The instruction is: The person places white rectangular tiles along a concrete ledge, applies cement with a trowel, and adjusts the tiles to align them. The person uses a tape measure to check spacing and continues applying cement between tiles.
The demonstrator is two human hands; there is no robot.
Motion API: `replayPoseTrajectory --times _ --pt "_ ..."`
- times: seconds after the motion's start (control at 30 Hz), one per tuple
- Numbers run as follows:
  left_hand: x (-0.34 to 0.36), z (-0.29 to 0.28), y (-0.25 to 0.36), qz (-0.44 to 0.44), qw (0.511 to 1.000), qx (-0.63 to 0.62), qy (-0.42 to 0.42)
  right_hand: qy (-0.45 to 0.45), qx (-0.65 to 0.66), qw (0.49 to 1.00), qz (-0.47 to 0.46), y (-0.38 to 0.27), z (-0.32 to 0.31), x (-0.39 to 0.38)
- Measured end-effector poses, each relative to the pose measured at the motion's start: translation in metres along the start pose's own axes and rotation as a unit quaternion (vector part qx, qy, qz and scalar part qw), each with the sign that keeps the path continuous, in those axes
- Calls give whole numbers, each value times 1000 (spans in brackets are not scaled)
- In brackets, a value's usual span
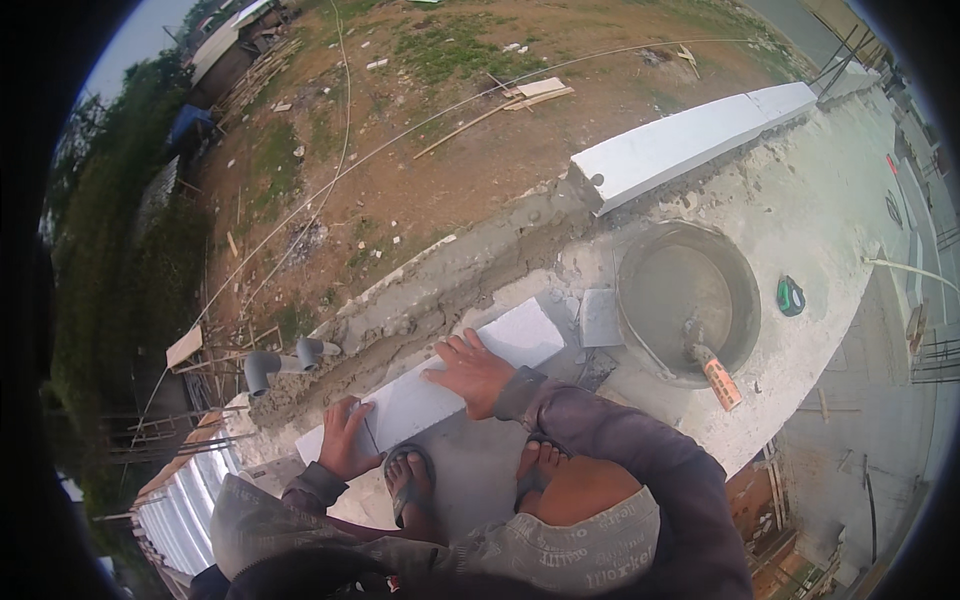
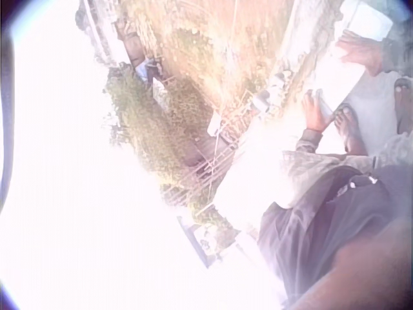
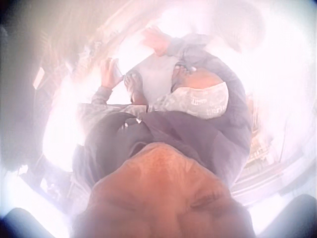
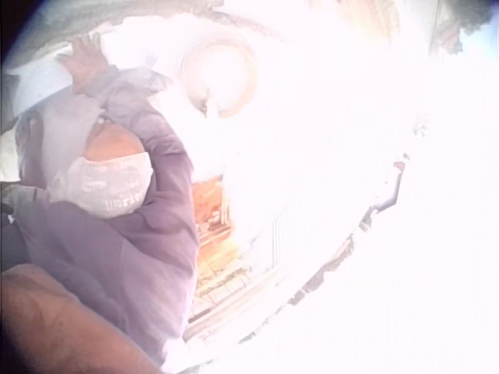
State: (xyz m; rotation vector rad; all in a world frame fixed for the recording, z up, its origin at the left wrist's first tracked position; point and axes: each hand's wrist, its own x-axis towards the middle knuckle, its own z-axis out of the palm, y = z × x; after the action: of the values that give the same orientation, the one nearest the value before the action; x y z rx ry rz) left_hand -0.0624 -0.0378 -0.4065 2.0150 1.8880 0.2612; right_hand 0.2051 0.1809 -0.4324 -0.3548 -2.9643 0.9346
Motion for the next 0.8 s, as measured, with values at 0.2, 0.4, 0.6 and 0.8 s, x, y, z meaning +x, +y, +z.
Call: replayPoseTrajectory --times 0.2,0.4,0.6,0.8 --pt "-2 10 -21 -7 1000 6 -1 -14 0 1000 3 2 8 16" --pt "1 15 -25 -41 998 9 -38 8 -11 1000 -1 -6 19 20" --pt "41 -56 5 60 977 102 -179 221 71 948 220 -21 32 -106" --pt "140 -63 60 187 943 121 -246 184 -23 826 533 -26 71 -238"
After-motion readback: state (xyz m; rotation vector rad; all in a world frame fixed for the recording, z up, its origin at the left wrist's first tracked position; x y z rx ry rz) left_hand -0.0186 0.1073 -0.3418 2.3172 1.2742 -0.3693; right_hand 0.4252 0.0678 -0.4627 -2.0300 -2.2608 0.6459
